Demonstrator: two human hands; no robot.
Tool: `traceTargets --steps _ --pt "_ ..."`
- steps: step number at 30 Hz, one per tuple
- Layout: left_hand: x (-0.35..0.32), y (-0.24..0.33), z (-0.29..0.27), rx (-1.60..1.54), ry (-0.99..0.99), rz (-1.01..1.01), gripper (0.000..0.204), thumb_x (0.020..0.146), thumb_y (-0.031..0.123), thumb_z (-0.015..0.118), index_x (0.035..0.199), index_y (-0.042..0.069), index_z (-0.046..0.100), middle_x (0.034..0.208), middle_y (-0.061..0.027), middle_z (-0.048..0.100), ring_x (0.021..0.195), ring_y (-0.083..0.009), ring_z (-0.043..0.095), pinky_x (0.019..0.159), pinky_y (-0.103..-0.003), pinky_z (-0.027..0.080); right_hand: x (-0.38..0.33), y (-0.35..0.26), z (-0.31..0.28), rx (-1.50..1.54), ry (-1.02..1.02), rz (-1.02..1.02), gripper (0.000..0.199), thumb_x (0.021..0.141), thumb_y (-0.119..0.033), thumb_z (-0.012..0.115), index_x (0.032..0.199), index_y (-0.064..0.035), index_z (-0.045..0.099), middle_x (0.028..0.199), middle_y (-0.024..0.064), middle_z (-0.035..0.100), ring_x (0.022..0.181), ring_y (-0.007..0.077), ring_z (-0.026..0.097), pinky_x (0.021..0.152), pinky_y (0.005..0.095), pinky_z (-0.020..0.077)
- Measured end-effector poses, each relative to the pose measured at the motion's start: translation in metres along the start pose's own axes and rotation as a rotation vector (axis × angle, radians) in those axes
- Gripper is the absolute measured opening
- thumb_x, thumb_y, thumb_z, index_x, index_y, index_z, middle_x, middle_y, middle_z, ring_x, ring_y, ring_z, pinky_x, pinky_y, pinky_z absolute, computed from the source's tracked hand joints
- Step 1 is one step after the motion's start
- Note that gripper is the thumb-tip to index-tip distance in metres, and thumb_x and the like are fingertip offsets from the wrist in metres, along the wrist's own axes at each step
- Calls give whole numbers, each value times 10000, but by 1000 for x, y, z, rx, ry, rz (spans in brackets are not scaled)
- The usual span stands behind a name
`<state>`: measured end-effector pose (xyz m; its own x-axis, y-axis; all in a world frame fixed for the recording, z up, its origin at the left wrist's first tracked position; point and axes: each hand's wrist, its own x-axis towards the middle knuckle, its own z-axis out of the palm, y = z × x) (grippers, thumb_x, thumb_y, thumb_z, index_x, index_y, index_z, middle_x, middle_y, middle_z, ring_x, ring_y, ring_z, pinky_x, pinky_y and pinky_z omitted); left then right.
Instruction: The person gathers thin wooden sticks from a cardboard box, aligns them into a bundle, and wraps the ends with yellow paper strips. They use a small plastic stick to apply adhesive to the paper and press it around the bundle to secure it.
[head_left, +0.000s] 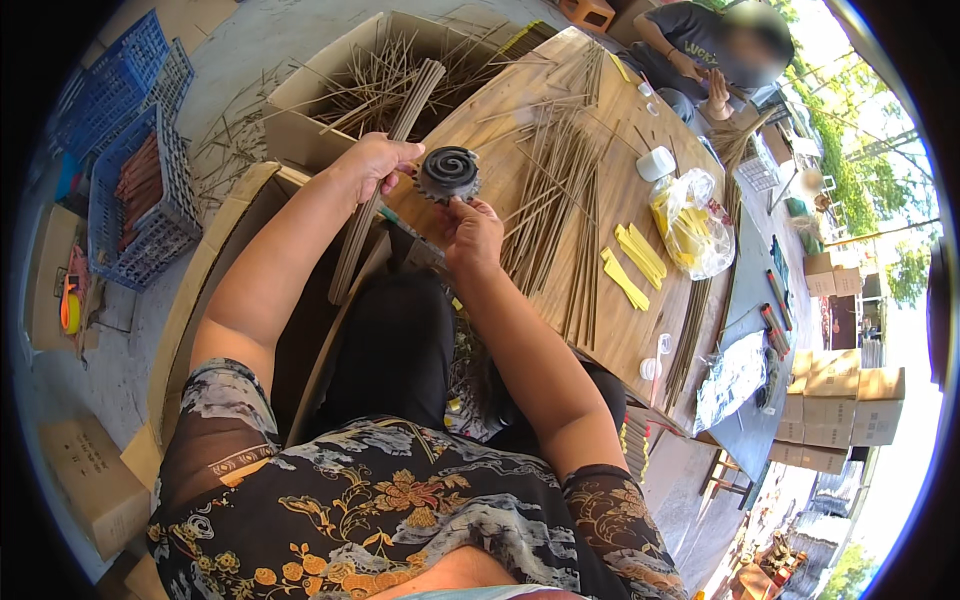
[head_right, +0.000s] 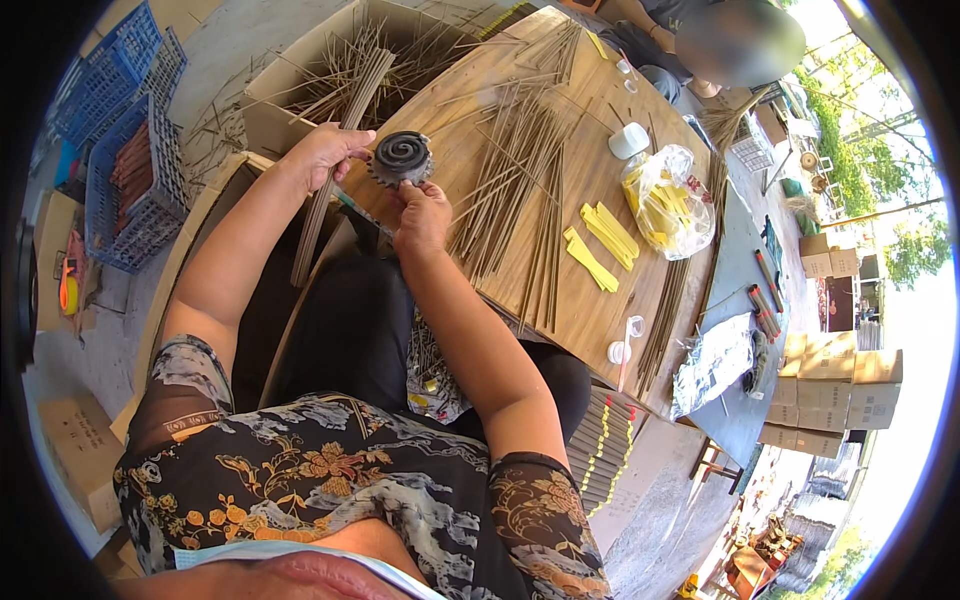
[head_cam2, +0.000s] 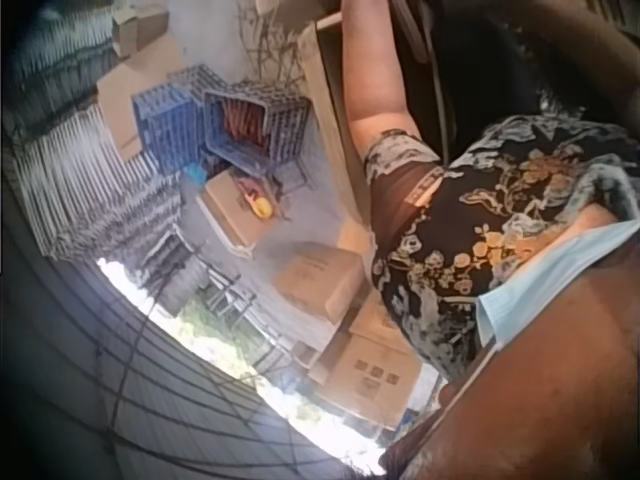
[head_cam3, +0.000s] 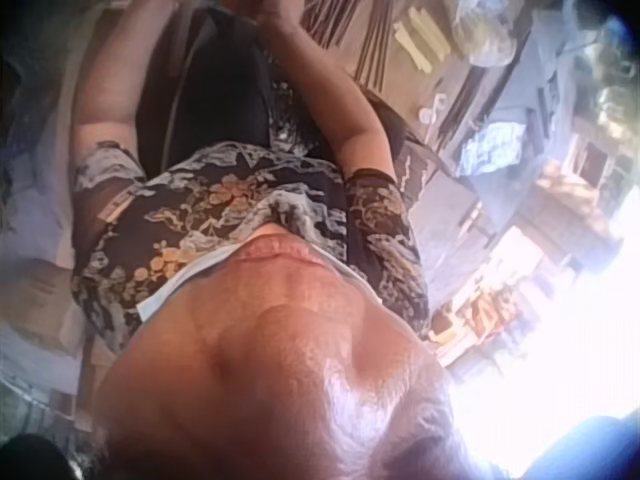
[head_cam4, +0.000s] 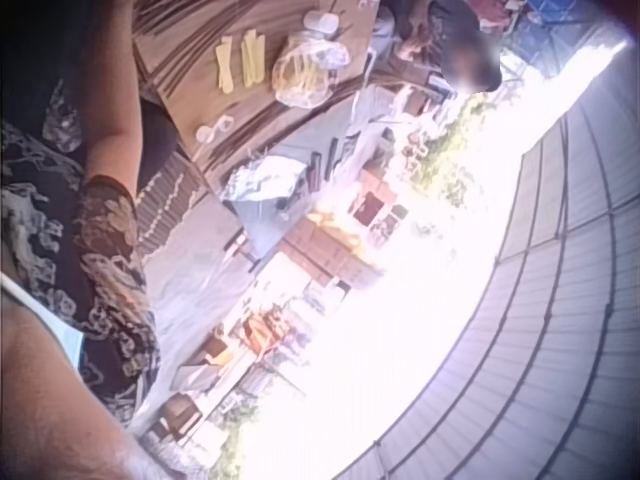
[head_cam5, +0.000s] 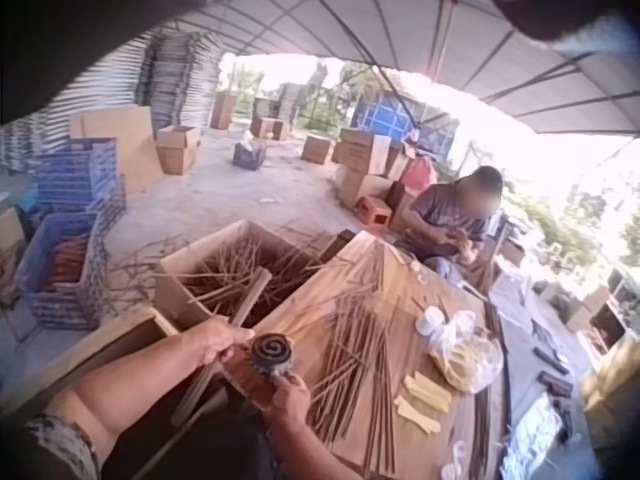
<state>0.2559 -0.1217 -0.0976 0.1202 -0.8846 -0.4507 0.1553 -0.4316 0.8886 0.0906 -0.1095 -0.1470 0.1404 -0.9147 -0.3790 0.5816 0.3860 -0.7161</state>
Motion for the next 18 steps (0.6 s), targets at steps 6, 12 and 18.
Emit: traceTargets --steps 6,12,18 --pt "7 0 3 40 70 -8 268 777 207 624 822 -25 499 767 -146 543 377 -89 362 314 -234 287 -1 1 7 -6 49 11 124 763 54 555 828 -2 465 783 89 555 662 220 587 624 298 531" --pt "13 2 2 62 53 1 278 774 202 624 828 -39 495 757 -164 551 354 -90 367 293 -232 276 -5 -2 15 57 125 88 133 756 82 544 823 9 455 800 103 552 684 241 587 654 356 546" --pt "12 4 5 140 89 44 258 765 195 631 807 -13 483 735 -141 539 361 -93 364 303 -236 278 0 7 21 107 204 179 149 755 107 516 880 68 446 827 137 536 727 285 579 682 390 556"
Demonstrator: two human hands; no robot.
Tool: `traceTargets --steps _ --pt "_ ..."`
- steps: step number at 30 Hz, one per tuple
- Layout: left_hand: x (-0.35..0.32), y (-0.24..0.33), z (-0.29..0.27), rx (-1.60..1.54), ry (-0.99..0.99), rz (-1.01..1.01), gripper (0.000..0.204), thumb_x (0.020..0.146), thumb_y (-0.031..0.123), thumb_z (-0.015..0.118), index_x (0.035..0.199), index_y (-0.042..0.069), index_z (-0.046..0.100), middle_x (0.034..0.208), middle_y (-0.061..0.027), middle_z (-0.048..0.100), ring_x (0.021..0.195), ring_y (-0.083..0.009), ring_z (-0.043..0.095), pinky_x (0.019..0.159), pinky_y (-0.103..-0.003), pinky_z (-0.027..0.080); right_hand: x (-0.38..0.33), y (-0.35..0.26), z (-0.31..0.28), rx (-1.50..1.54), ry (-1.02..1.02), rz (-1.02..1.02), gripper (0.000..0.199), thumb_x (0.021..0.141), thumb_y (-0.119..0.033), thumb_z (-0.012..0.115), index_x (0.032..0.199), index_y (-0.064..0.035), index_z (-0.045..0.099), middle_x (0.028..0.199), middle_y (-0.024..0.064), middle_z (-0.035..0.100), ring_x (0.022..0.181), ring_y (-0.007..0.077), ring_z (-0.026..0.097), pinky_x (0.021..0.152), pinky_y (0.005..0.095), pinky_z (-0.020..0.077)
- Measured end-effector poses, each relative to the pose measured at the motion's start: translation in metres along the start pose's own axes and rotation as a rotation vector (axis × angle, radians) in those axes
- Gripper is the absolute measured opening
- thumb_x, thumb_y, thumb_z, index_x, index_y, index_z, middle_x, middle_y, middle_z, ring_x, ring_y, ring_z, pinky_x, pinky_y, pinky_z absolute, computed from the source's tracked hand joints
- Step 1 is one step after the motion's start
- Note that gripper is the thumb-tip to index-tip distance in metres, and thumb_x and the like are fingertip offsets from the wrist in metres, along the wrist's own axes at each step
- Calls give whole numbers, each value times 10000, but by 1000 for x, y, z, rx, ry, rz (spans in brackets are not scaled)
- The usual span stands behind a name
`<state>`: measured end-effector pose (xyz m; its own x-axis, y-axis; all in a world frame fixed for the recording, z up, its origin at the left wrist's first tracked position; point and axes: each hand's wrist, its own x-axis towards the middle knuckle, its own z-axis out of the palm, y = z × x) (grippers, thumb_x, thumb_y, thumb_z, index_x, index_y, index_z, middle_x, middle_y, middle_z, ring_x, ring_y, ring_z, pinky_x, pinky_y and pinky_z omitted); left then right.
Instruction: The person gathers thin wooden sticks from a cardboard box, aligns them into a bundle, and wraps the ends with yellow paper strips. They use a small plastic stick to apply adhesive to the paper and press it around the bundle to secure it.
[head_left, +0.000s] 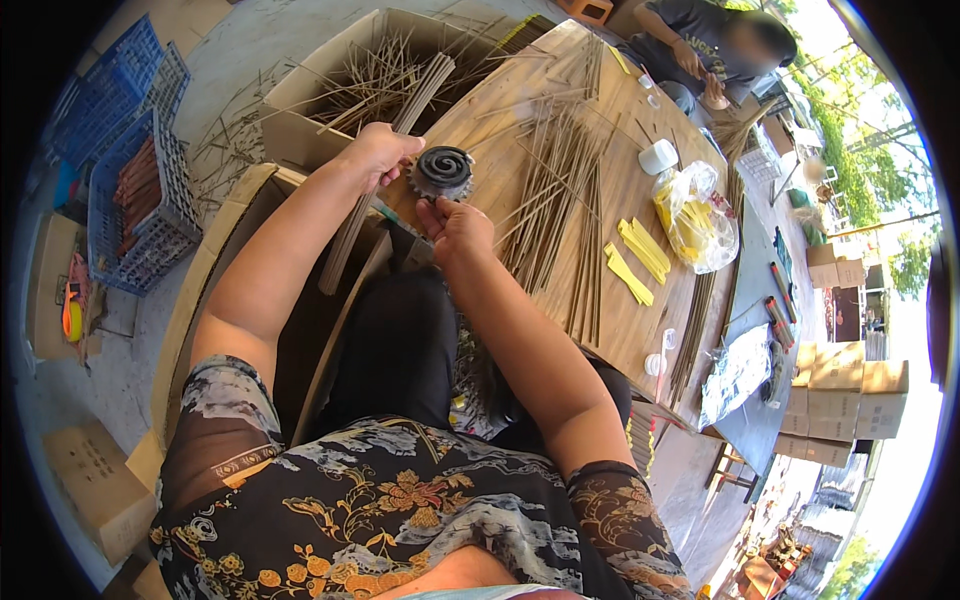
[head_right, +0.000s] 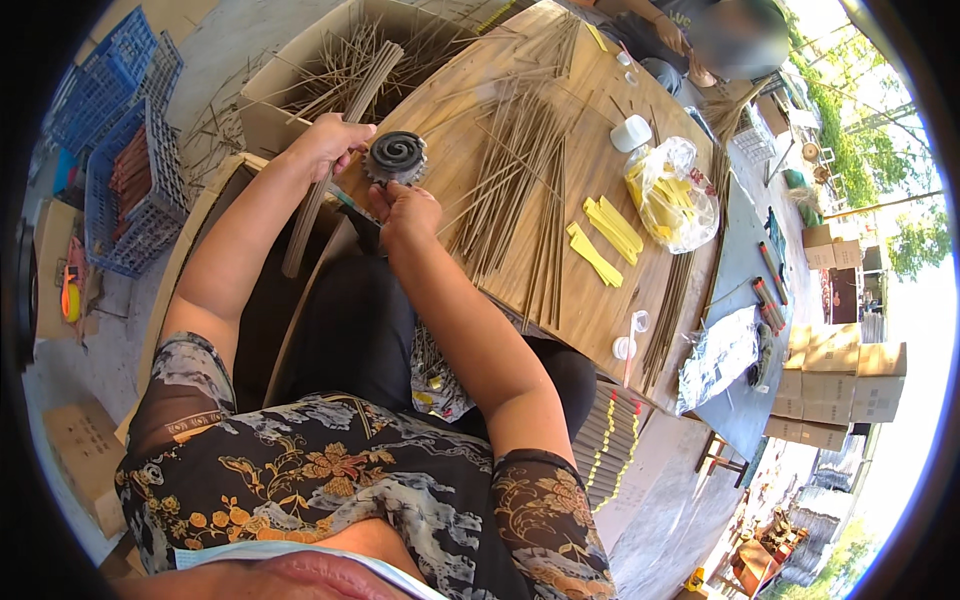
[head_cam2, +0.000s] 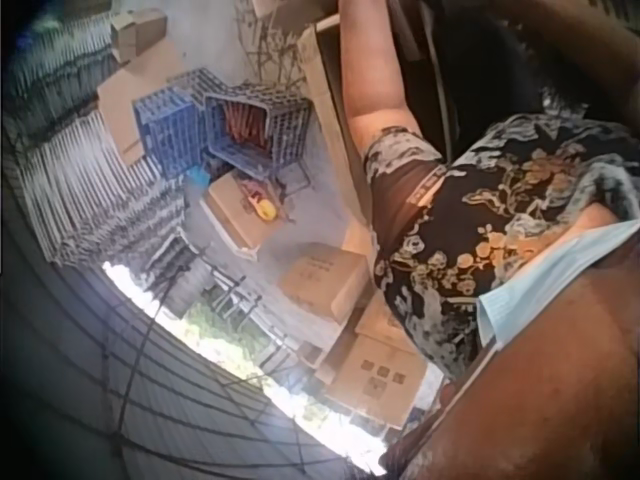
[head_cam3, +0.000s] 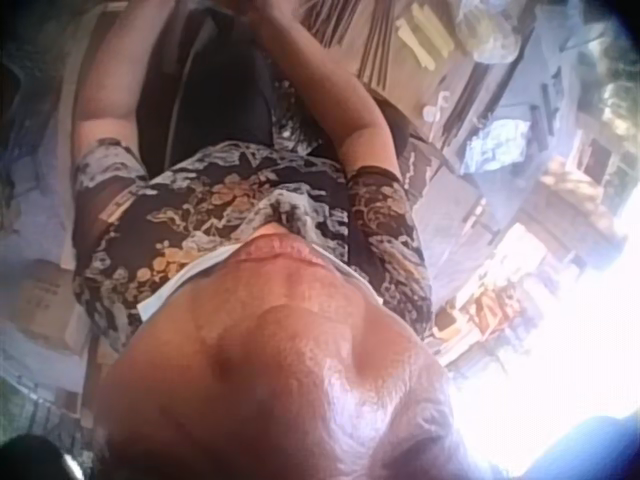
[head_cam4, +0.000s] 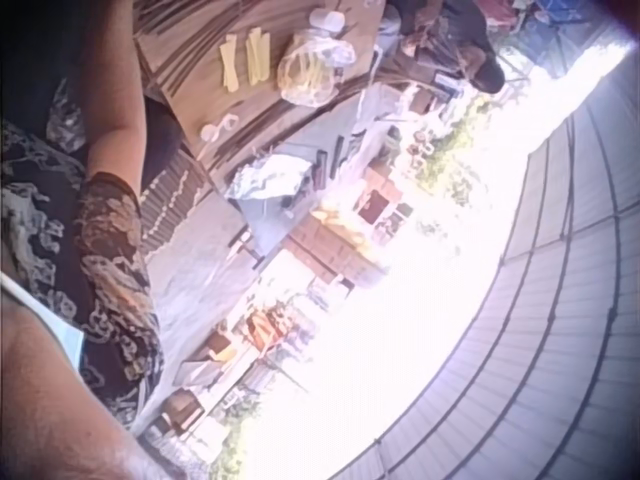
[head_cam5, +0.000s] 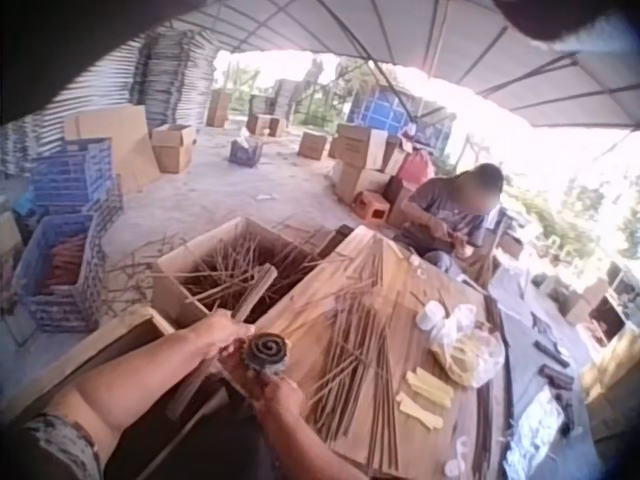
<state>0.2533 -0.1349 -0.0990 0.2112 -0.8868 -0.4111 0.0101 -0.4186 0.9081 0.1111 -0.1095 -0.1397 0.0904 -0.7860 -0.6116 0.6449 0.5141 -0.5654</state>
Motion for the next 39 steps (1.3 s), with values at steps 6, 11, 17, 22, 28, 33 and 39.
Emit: traceTargets --steps 6,11,17,22,28,33,39 --pt "-12 1 -4 -28 25 12 287 763 203 631 818 -36 481 746 -132 543 368 -90 375 309 -240 282 -6 2 13 107 105 91 172 698 184 435 827 71 431 879 180 488 701 297 560 581 367 560" --pt "-12 -2 -5 -38 1 35 315 763 220 629 826 -51 482 752 -136 548 368 -90 380 307 -245 291 -17 -7 22 82 50 130 233 696 187 375 924 143 362 943 202 399 707 317 519 660 400 559" --pt "-8 -5 -5 -19 19 48 304 764 217 626 796 -57 498 751 -138 551 364 -90 377 294 -250 289 -16 -16 26 28 48 213 210 674 164 383 877 108 388 870 180 383 662 286 475 588 374 526" --pt "-9 -3 -4 -20 14 34 302 763 211 626 801 -61 500 746 -130 553 356 -90 369 293 -249 286 -7 -23 22 -11 -2 354 238 669 157 381 898 93 393 885 198 366 685 310 466 565 374 513" --pt "-9 -3 -4 9 20 33 313 760 215 628 830 -66 509 741 -132 558 357 -88 368 298 -254 288 -17 -29 25 -23 0 334 231 686 143 370 913 106 378 904 206 360 736 331 465 630 394 515" --pt "-11 -3 -10 5 41 61 321 760 225 627 865 -50 500 723 -122 565 367 -89 371 310 -250 291 -25 -26 11 -5 17 369 237 709 111 399 945 87 392 905 186 392 794 309 492 658 383 513" --pt "-70 77 -34 72 273 435 341 755 339 644 765 -2 625 513 -5 490 354 -47 310 342 -211 226 -106 -23 -11 -290 -530 458 241 778 4 435 1013 -29 482 930 109 539 888 211 550 759 394 477"
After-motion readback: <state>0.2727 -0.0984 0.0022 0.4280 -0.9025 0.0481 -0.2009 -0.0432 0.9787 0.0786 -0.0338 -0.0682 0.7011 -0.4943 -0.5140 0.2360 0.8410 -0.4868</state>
